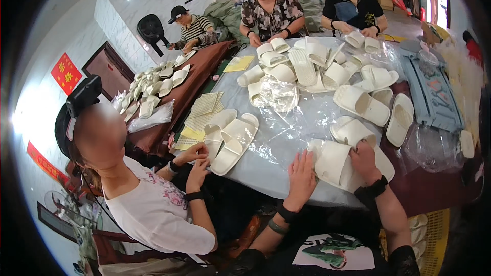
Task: The recorder is inspecting and packaging pairs of slippers into plastic bags at a communal work table.
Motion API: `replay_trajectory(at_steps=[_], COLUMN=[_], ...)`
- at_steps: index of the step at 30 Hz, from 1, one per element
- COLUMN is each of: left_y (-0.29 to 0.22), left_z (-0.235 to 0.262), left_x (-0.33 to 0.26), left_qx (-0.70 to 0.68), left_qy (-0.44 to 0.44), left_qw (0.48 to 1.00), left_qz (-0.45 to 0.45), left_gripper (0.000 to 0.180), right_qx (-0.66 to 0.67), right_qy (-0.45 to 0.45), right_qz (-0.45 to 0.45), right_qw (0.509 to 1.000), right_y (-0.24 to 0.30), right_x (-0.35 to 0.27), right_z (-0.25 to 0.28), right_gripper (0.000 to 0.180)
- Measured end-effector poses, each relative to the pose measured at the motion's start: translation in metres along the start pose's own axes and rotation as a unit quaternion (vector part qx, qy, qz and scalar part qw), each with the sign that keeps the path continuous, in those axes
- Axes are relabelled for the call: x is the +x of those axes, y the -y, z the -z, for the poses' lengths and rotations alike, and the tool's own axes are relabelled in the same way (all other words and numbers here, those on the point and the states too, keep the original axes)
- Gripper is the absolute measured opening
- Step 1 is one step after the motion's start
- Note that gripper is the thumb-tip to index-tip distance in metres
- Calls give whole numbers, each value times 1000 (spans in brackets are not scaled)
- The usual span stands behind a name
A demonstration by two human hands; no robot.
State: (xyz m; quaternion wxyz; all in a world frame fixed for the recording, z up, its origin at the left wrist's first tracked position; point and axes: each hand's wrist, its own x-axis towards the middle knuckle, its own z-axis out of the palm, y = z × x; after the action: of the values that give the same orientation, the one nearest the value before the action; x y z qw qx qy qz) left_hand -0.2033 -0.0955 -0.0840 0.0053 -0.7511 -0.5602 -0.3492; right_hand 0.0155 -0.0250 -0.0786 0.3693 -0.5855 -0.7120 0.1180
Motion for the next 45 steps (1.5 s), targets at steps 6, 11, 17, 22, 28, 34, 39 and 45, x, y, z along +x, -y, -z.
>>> replay_trajectory(at_steps=[6, 11, 17, 22, 28, 34, 39, 45], left_y=[0, 12, 22, 23, 14, 28, 23, 26], left_z=[-6, 14, 46, 10, 19, 14, 10, 19], left_x=[-14, 24, 36, 29, 59, 78, 78, 64], left_qx=[21, -87, -41, 3, 31, -15, -81, -100], left_qy=[-6, -12, -24, -25, 21, -106, 4, 59], left_qw=[999, 990, 991, 996, 987, 993, 995, 993], left_qz=[33, 108, 127, 91, 157, 57, 64, -8], left_gripper=[53, 35, 39, 58, 42, 40, 43, 43], right_qx=[26, -46, -19, -102, -197, -135, -64, -54], right_qy=[-51, -44, -81, -110, -100, -58, 10, 61], right_qz=[37, 70, 142, 215, 303, 301, 291, 305], right_qw=[998, 995, 986, 965, 927, 942, 954, 949], right_y=[22, 14, 55, 49, 64, 76, 62, 67], right_x=[-9, 7, 2, -32, -30, -1, 1, -2], right_z=[9, 10, 15, 31, 40, 35, 29, 34], right_gripper=[25, 17, 17, 35, 29, 30, 29, 27])
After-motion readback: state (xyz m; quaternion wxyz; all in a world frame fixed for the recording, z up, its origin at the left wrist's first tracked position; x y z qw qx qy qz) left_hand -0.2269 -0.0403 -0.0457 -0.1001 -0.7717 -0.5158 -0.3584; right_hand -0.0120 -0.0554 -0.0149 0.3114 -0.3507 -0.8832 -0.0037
